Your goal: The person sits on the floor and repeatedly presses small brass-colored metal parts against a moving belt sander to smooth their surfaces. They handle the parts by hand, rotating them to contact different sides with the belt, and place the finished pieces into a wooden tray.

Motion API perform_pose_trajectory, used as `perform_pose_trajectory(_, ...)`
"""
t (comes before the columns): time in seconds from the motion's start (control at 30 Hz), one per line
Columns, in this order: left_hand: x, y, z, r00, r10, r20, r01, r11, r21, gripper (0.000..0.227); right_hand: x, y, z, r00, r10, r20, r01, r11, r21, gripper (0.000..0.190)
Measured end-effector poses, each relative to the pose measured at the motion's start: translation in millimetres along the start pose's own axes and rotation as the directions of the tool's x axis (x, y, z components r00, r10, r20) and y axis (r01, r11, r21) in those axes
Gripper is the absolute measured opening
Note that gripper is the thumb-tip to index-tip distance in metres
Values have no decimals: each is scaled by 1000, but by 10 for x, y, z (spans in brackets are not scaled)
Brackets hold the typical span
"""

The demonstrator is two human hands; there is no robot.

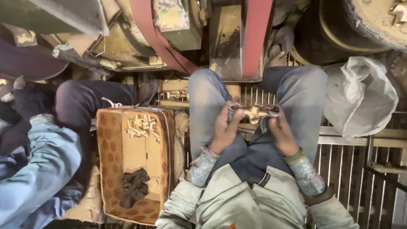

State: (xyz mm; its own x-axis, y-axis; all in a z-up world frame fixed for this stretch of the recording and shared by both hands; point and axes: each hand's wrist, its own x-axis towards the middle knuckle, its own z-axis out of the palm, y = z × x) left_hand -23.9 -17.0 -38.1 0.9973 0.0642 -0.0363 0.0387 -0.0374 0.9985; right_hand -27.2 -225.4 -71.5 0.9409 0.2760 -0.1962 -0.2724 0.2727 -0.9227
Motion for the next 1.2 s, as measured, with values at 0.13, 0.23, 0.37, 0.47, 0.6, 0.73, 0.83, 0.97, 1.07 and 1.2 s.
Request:
perform_pose_trajectory(0.13,117,-53,73,989,-144,12,145,986,-87,25,66,-94,-50,960,-246,131,276,904,-326,43)
perform_pose_trajectory(0.23,153,-115,67,969,-234,86,248,939,-237,26,120,-30,-17,983,-156,-91,127,956,-264,39)
perform_pose_trajectory(0.37,188,-148,-156,917,-315,244,386,854,-349,32,216,9,6,989,-130,-68,116,976,-186,33)
perform_pose_trajectory(0.47,180,-204,-228,930,-306,201,362,856,-369,28,238,-3,104,993,-92,-77,69,963,-260,28)
perform_pose_trajectory(0.6,232,-319,-355,963,-247,110,270,892,-361,27,340,10,348,997,-3,-82,-3,997,-75,31)
perform_pose_trajectory(0.73,469,-449,-470,971,-202,128,237,885,-400,26,514,17,489,980,-16,-199,0,997,-76,32)
perform_pose_trajectory(0.83,693,-579,-521,956,-240,170,292,835,-466,21,629,26,531,983,-42,-176,26,995,-93,28)
perform_pose_trajectory(0.97,945,-792,-491,950,-259,176,310,853,-419,21,812,90,550,971,-16,-238,17,1000,2,28)
perform_pose_trajectory(1.07,1074,-901,-417,952,-247,183,300,875,-380,27,931,180,546,966,7,-259,31,989,145,26)
perform_pose_trajectory(1.2,1119,-941,-316,959,-276,70,285,936,-205,27,1027,360,462,957,47,-287,48,948,315,23)
